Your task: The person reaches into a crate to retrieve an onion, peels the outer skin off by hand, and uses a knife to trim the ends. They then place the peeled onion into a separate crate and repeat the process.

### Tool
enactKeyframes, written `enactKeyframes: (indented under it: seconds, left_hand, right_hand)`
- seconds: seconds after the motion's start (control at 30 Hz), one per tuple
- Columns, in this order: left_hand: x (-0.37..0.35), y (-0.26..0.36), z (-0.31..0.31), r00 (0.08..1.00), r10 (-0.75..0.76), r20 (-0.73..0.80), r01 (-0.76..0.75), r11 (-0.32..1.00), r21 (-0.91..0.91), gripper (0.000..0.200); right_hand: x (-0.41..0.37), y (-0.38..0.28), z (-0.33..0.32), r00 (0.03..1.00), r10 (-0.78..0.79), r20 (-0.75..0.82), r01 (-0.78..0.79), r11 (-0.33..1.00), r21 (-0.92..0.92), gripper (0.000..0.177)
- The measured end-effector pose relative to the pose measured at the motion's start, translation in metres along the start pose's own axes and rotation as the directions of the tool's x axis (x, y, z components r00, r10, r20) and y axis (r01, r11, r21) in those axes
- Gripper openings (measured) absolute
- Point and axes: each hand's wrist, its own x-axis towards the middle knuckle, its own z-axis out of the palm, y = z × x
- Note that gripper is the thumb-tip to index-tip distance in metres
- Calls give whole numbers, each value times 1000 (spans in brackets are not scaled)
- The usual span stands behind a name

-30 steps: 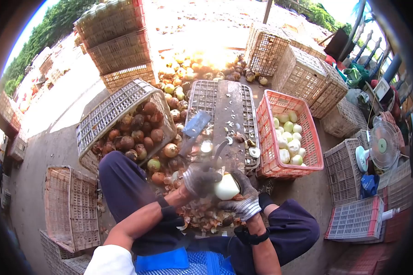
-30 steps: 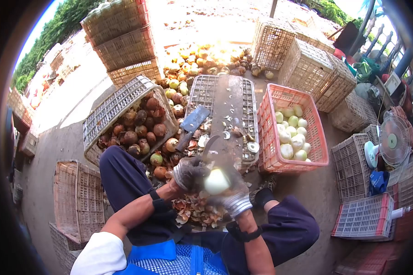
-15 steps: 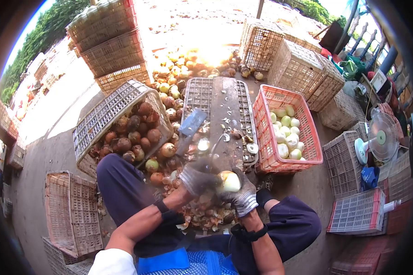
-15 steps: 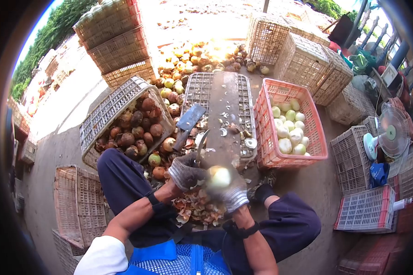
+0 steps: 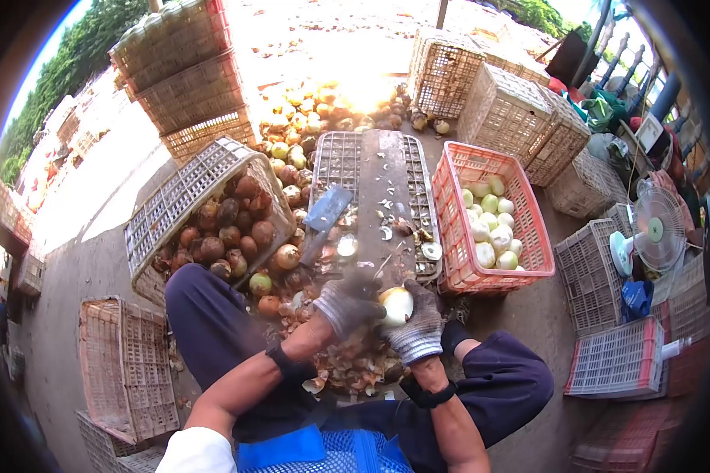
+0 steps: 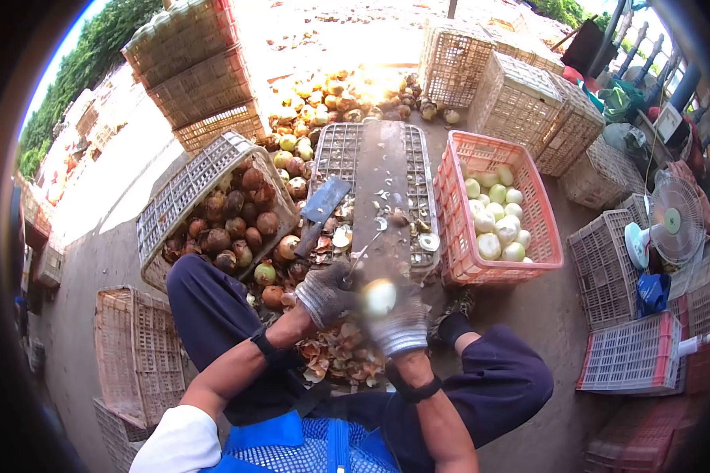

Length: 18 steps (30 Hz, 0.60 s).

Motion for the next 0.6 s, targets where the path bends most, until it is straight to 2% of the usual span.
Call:
enactKeyframes:
  seconds: [0.07, 0.1, 0.13, 0.2, 0.23, 0.27, 0.33, 0.4, 0.43, 0.47, 0.53, 0.6]
  left_hand:
    - [3, -5, -4, 995, -50, 88, 52, 998, -18, 37]
    - [5, -5, -5, 988, -75, 134, 78, 997, -24, 41]
    - [6, -4, -6, 991, -43, 125, 38, 998, 40, 39]
    - [4, 9, -8, 994, 22, 108, -39, 986, 163, 34]
    - [7, -3, -11, 981, 155, 114, -178, 959, 222, 33]
    - [14, -24, -18, 950, 287, 127, -312, 908, 279, 32]
    - [22, -41, -27, 946, 313, 88, -324, 897, 300, 32]
    - [26, -45, -32, 996, 88, -14, -83, 974, 209, 31]
    - [28, -53, -36, 977, 210, 22, -190, 828, 528, 31]
    - [29, -57, -40, 946, 310, 97, -267, 569, 778, 31]
    - [32, -64, -44, 954, 291, 67, -187, 407, 894, 29]
    - [35, -57, -43, 987, 57, -150, 71, 682, 728, 26]
  right_hand:
    - [-2, 4, 4, 996, -85, -35, 85, 996, 3, 58]
    - [-4, 6, 5, 998, -54, -17, 54, 999, -5, 58]
    - [-5, 8, 5, 1000, -24, 1, 24, 1000, -14, 59]
    - [-7, 18, 10, 994, 98, 43, -102, 990, 96, 60]
    - [-8, 22, 11, 985, 156, 71, -165, 975, 148, 60]
    - [-8, 22, 8, 977, 191, 93, -205, 962, 179, 72]
    - [-5, 19, -1, 958, 252, 138, -279, 930, 238, 97]
    - [0, 9, -18, 944, 250, 217, -321, 849, 419, 98]
    - [2, 6, -24, 936, 243, 256, -343, 794, 501, 98]
    - [2, 13, -21, 952, 181, 246, -301, 704, 644, 96]
    - [1, 22, -19, 944, 211, 255, -330, 527, 783, 89]
    - [-1, 34, -16, 939, 135, 316, -327, 66, 943, 74]
